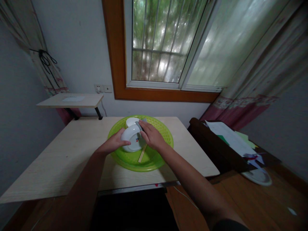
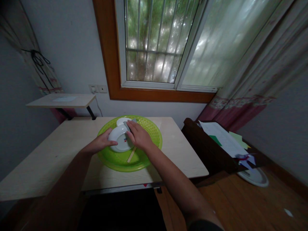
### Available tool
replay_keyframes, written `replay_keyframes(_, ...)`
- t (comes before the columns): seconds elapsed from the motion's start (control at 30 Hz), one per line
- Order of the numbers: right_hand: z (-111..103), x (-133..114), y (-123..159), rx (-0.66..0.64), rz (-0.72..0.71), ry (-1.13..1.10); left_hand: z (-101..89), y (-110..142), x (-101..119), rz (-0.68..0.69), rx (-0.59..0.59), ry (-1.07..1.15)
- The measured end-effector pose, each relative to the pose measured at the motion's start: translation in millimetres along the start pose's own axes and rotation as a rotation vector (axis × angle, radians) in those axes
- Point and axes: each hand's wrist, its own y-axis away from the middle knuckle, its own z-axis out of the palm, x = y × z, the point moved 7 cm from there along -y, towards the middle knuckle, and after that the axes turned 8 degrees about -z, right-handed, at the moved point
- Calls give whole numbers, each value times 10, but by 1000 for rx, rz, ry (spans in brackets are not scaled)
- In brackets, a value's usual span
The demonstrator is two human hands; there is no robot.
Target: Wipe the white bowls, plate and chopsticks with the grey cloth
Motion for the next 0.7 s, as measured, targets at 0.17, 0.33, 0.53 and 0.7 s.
replay_keyframes(0.17,73,-326,-47,-138,-257,30,-1,-29,-45,30,1,46)
replay_keyframes(0.33,61,-246,-48,-104,-184,17,-39,-49,-104,21,50,33)
replay_keyframes(0.53,-32,200,35,77,169,-66,-61,2,-26,5,63,67)
replay_keyframes(0.7,-21,382,95,90,308,-91,-68,22,45,7,90,124)
